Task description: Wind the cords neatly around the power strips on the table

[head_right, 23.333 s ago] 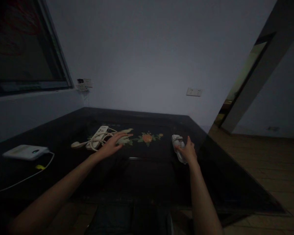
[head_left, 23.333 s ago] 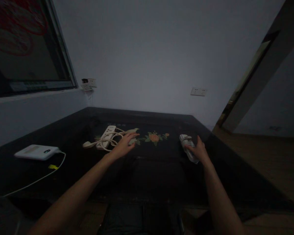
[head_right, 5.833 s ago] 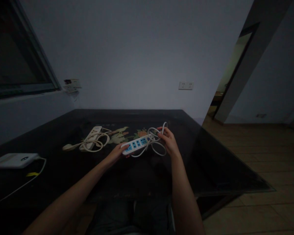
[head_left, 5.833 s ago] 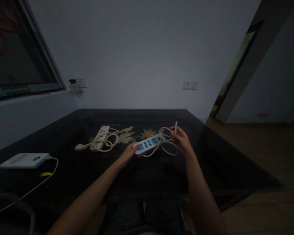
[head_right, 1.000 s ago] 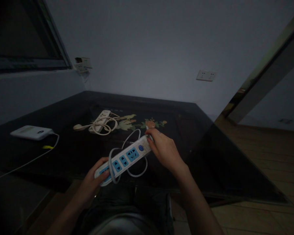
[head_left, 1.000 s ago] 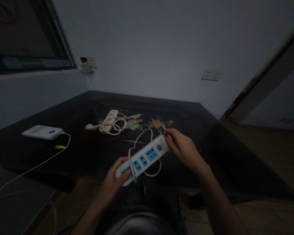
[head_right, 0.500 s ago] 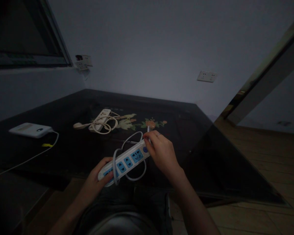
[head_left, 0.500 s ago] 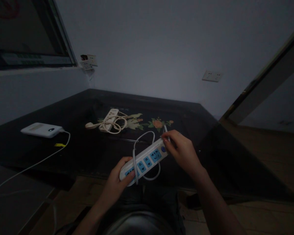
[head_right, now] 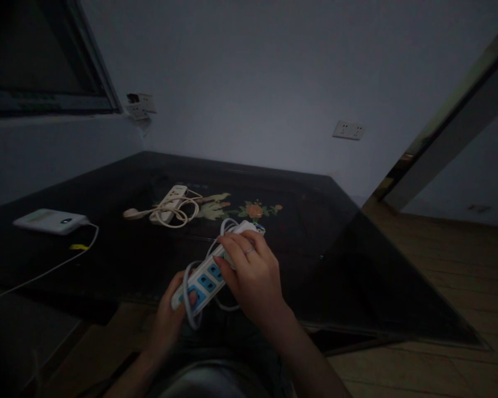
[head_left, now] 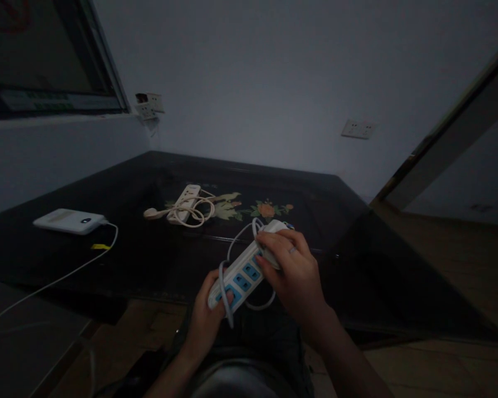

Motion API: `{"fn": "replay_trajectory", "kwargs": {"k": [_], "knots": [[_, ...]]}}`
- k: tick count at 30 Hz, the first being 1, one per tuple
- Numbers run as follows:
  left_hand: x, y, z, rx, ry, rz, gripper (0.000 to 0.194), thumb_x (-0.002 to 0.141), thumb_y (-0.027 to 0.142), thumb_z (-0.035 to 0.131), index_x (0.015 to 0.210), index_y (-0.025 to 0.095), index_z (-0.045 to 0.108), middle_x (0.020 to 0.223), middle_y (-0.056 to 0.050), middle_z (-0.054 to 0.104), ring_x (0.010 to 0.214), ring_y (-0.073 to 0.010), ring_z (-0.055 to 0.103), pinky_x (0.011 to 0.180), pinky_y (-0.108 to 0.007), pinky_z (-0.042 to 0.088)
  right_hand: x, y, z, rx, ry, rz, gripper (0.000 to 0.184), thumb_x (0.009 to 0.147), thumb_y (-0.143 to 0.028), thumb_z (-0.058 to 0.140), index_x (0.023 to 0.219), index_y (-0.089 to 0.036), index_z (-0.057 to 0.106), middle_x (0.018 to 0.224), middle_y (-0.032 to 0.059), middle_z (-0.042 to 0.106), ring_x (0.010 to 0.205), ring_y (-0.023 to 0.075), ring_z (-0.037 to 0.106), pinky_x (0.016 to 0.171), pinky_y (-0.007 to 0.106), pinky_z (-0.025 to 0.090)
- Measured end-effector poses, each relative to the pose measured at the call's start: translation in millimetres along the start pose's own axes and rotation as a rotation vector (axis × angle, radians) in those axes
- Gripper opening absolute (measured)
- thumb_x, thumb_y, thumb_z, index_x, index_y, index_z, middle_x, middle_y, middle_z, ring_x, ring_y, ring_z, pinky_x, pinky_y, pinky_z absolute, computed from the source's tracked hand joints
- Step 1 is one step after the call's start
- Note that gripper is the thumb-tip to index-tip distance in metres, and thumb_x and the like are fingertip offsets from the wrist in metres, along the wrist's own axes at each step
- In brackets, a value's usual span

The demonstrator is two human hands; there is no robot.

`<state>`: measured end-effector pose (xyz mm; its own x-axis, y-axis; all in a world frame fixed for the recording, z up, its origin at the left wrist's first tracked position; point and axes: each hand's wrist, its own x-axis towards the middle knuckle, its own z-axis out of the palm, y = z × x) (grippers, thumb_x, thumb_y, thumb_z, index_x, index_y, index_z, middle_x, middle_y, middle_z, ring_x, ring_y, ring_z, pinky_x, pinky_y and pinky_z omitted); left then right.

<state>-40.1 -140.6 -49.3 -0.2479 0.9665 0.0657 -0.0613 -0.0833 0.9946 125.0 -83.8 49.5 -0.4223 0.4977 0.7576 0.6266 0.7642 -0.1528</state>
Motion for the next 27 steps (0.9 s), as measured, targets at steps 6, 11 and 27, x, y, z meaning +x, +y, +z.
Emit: {"fn": "replay_trajectory", "kwargs": {"k": [6, 11, 27], "knots": [[-1, 3, 3.9, -0.009, 0.003, -0.006, 0.042, 0.072, 0.046, 0.067, 0.105, 0.021, 0.059, 0.100, -0.005, 0.066, 0.088, -0.0224, 0.061, 0.076, -0.028, 0.048, -19, 3, 8, 0.115, 0.083, 0.066, 0.024, 0.089, -0.016, 0.056, 0.111, -0.023, 0.061, 0.114, 0.0085, 0.065, 0.103, 0.0226, 0.058, 0.088, 0.041, 0.050], [2, 13, 4.5, 0.031, 0.036, -0.004, 0.040, 0.067, 0.043, 0.070, 0.099, 0.020, 0.061, 0.096, -0.005, 0.066, 0.086, -0.0235, 0.062, 0.074, -0.028, 0.048, -28, -2, 15, 0.118, 0.187, 0.133, 0.027, 0.087, -0.010, 0.055, 0.110, -0.024, 0.063, 0.113, 0.0091, 0.065, 0.102, 0.0221, 0.059, 0.086, 0.040, 0.050], [29, 32, 2.9, 0.122, 0.026, 0.174, 0.033, 0.076, 0.039, 0.064, 0.099, 0.017, 0.057, 0.086, -0.001, 0.063, 0.077, -0.0161, 0.059, 0.068, -0.023, 0.048, -27, -9, 26, 0.157, 0.112, 0.007, 0.032, 0.087, -0.011, 0.055, 0.116, -0.023, 0.058, 0.122, 0.0101, 0.060, 0.113, 0.0230, 0.052, 0.096, 0.045, 0.044]]}}
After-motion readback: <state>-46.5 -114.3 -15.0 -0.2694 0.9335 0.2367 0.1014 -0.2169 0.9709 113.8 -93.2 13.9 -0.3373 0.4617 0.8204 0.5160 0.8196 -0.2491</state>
